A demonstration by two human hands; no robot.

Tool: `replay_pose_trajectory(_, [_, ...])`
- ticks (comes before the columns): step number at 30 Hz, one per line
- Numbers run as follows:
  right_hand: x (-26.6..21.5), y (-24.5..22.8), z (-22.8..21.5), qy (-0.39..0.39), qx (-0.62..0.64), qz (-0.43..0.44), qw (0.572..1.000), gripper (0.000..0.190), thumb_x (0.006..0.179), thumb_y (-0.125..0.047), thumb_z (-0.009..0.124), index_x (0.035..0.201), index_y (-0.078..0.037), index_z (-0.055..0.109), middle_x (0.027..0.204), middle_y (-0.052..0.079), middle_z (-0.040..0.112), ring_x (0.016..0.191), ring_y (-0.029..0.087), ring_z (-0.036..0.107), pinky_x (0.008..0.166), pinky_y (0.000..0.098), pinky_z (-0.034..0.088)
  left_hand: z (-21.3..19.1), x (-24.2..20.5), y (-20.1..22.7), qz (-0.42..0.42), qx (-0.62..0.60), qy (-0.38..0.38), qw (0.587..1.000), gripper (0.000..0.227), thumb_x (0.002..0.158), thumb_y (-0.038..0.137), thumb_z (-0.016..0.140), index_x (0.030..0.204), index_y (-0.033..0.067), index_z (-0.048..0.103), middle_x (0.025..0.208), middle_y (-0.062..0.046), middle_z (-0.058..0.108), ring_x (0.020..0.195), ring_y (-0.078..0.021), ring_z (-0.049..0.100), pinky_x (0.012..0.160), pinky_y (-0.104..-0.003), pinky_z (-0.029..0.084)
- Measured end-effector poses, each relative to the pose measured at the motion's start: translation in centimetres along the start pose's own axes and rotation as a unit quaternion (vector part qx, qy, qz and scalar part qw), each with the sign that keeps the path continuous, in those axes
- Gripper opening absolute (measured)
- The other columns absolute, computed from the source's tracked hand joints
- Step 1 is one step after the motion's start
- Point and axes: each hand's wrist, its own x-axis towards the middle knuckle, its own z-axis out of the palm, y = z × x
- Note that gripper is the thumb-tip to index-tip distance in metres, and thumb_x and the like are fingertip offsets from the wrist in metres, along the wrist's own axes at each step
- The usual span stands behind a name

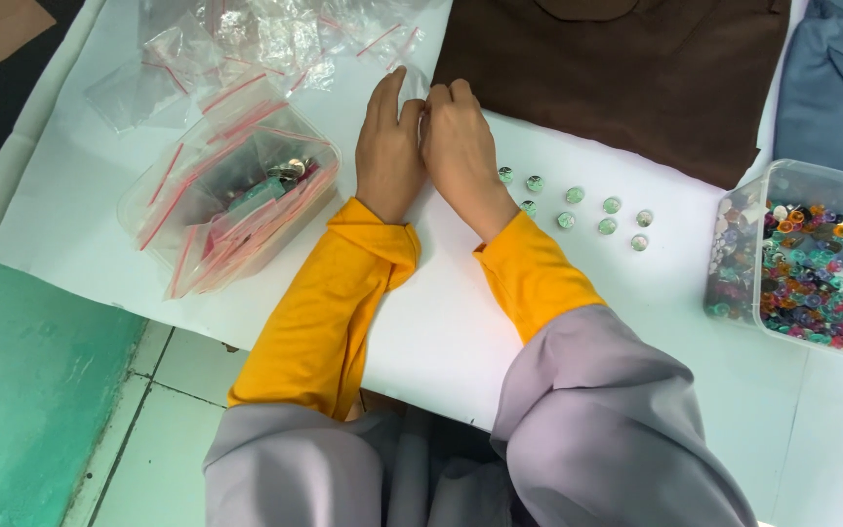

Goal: Sorting green buttons from a container of mixed colors and placing them into a small plastic bag.

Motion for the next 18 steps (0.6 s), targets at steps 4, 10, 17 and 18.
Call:
replay_pose_trajectory(4, [-1.7,-2.8,-11.8,0.057,-0.047,-0.031,0.997,0.008,0.097,-0.011,0.058,0.096,-0.011,0.065,0.097,0.008,0.057,0.081,0.029,0.053,0.059,0.0408,0.046,-5.2,2.1,5.9,0.036,-0.013,0.077,0.996,0.009,0.105,0.011,0.066,0.107,0.0023,0.067,0.136,-0.02,0.054,0.12,-0.039,0.063,0.1,-0.047,0.057])
replay_pose_trajectory(10, [-6.9,0.6,-15.4,0.097,0.124,-0.072,0.985,0.008,0.101,-0.003,0.057,0.105,-0.009,0.06,0.096,0.005,0.059,0.088,0.024,0.057,0.08,0.0349,0.051,-3.7,-0.6,9.0,0.093,-0.08,0.117,0.986,0.023,0.09,0.015,0.081,0.109,0.0136,0.069,0.11,-0.001,0.069,0.103,-0.0245,0.067,0.086,-0.039,0.052])
replay_pose_trajectory(17, [-12.4,3.8,-14.5,0.079,0.38,0.053,0.92,0.007,0.102,0.006,0.055,0.108,0.003,0.058,0.09,0.013,0.063,0.08,0.02,0.06,0.075,0.0359,0.056,-2.5,-1.8,11.0,0.14,-0.076,0.117,0.98,0.032,0.088,0.036,0.081,0.116,0.025,0.073,0.12,0.005,0.069,0.109,-0.0189,0.061,0.088,-0.037,0.044])
replay_pose_trajectory(18, [-12.8,3.8,-14.4,0.087,0.41,0.076,0.905,0.006,0.102,0.006,0.056,0.108,0.004,0.057,0.09,0.013,0.063,0.084,0.019,0.062,0.077,0.0355,0.057,-2.5,-1.7,10.9,0.157,-0.079,0.109,0.978,0.032,0.087,0.038,0.082,0.114,0.0248,0.074,0.121,0.003,0.069,0.111,-0.0202,0.06,0.09,-0.039,0.043])
